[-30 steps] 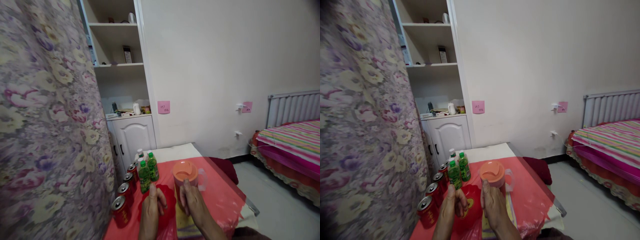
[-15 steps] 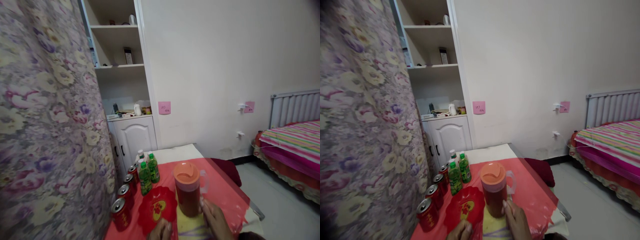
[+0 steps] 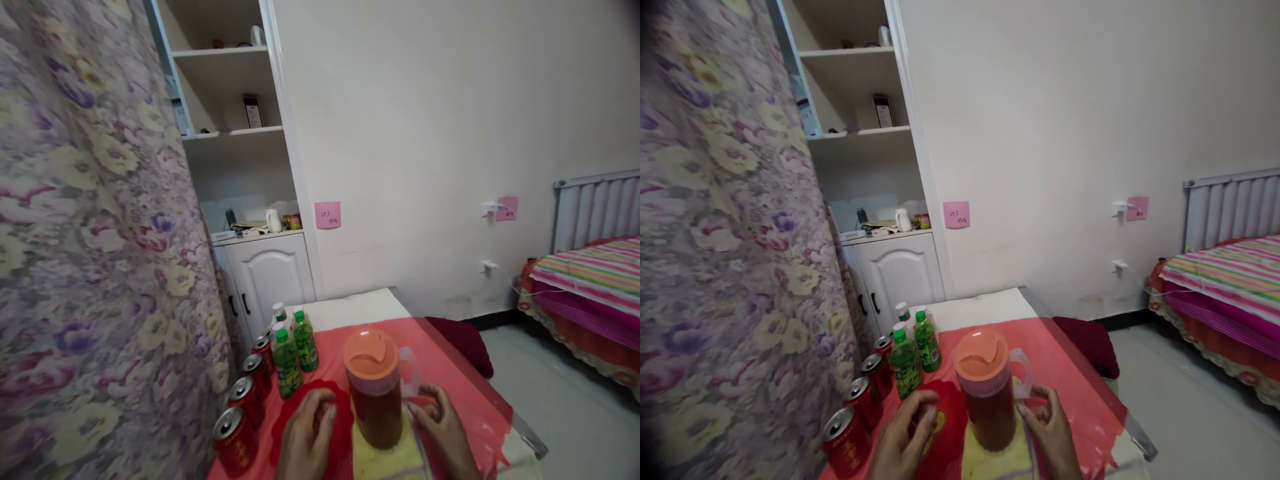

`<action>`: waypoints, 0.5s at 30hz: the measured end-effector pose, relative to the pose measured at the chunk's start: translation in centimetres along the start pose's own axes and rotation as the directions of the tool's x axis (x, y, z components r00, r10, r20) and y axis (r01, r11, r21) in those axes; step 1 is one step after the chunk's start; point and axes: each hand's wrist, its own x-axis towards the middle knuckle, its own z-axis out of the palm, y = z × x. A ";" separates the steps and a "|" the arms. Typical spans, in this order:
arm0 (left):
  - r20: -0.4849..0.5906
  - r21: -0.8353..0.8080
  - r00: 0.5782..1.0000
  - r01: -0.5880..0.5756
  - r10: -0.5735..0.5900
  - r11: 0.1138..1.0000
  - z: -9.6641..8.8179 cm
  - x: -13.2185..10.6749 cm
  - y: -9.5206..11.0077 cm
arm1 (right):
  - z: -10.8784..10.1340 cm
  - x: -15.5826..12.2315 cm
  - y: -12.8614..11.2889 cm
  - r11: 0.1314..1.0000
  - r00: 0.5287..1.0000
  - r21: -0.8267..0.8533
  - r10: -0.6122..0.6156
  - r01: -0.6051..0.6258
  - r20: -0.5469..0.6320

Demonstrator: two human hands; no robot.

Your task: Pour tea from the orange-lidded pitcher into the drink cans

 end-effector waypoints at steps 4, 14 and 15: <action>0.072 0.077 0.986 -0.156 0.151 0.985 0.5 3.3 4.0 | 0.2 0.7 0.4 0.985 0.994 0.170 0.012 -0.030 0.105; 0.014 0.095 0.982 -0.186 0.186 0.978 1.2 4.1 2.4 | -0.4 0.7 1.2 0.985 0.990 0.162 0.033 -0.056 0.139; -0.015 0.091 0.990 -0.141 0.143 0.986 0.7 3.2 1.1 | -0.5 0.4 1.3 0.984 0.989 0.167 0.036 -0.060 0.141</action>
